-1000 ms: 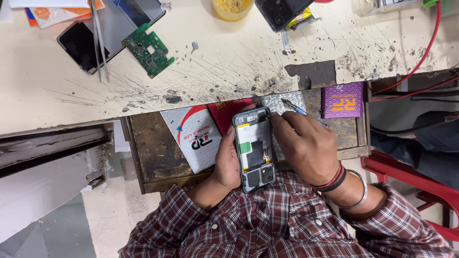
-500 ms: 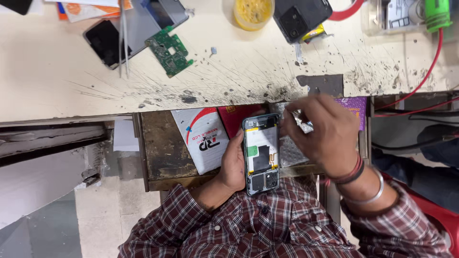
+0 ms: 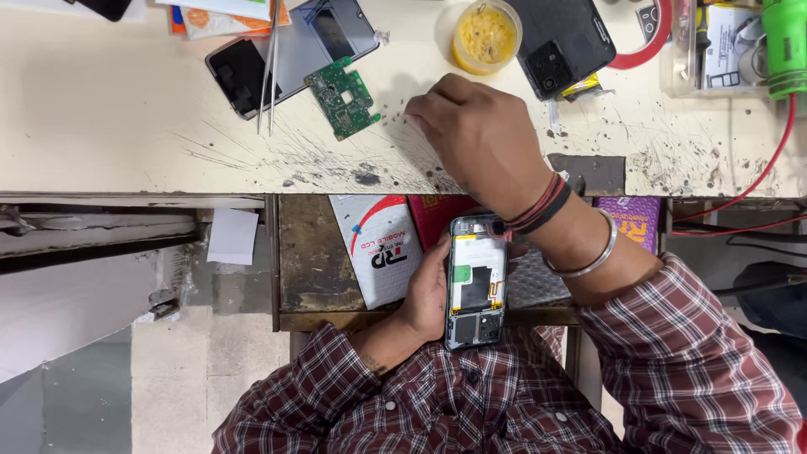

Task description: The person holds a smartphone at a repair workbench and pries open its back cover, then works on the internal components and detaches the battery from the phone body, setting the battery on the bench.

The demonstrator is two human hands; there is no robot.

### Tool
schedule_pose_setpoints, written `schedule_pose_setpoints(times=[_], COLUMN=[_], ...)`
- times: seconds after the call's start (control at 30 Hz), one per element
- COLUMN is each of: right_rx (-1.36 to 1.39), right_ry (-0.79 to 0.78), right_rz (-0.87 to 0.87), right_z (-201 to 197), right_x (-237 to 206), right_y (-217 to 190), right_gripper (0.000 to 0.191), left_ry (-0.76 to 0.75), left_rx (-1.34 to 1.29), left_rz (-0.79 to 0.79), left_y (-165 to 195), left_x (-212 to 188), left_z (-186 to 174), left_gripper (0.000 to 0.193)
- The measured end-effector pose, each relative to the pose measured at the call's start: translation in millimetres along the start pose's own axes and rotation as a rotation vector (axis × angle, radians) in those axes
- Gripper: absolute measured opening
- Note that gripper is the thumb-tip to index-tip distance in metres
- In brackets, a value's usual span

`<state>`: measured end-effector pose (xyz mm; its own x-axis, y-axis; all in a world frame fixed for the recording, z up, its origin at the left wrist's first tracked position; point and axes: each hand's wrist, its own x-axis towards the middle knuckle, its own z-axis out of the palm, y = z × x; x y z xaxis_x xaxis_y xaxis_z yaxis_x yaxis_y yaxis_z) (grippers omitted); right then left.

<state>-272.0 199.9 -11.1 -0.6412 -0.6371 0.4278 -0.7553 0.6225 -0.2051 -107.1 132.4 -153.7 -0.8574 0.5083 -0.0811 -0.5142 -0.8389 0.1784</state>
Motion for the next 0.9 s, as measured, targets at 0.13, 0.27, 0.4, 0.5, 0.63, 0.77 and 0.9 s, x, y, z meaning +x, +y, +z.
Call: schedule_pose_setpoints(times=[0.13, 0.27, 0.4, 0.5, 0.63, 0.77, 0.9], right_rx=[0.087, 0.226, 0.242, 0.444, 0.472, 0.387, 0.425], right_ry=[0.045, 0.018, -0.006, -0.036, -0.087, -0.118, -0.134], right_rz=[0.049, 0.261, 0.408, 0.69, 0.727, 0.653, 0.694], right_z=[-3.1, -21.1, -35.5, -28.7, -15.9, -8.7, -2.8], right_x=[3.1, -18.1, -67.0, -102.5, -123.2, -116.5, -102.4], right_y=[24.2, 43.6, 57.8, 59.4, 56.8, 48.7, 41.1], right_gripper=[0.008, 0.011, 0.01, 0.017, 0.037, 0.049, 0.052], left_ry=[0.008, -0.011, -0.03, -0.053, -0.039, -0.042, -0.044], left_rx=[-0.016, 0.008, 0.084, 0.141, 0.097, 0.12, 0.082], left_rz=[0.011, 0.011, 0.088, 0.143, 0.062, 0.05, 0.041], left_y=[2.1, 16.6, 32.3, 36.6, 39.8, 44.5, 52.1], left_x=[23.5, 45.7, 66.2, 75.5, 74.3, 65.2, 58.2], left_z=[-12.0, -10.0, -4.4, -5.3, -12.6, -17.7, -20.5], left_gripper=[0.062, 0.064, 0.061, 0.06, 0.059, 0.058, 0.059])
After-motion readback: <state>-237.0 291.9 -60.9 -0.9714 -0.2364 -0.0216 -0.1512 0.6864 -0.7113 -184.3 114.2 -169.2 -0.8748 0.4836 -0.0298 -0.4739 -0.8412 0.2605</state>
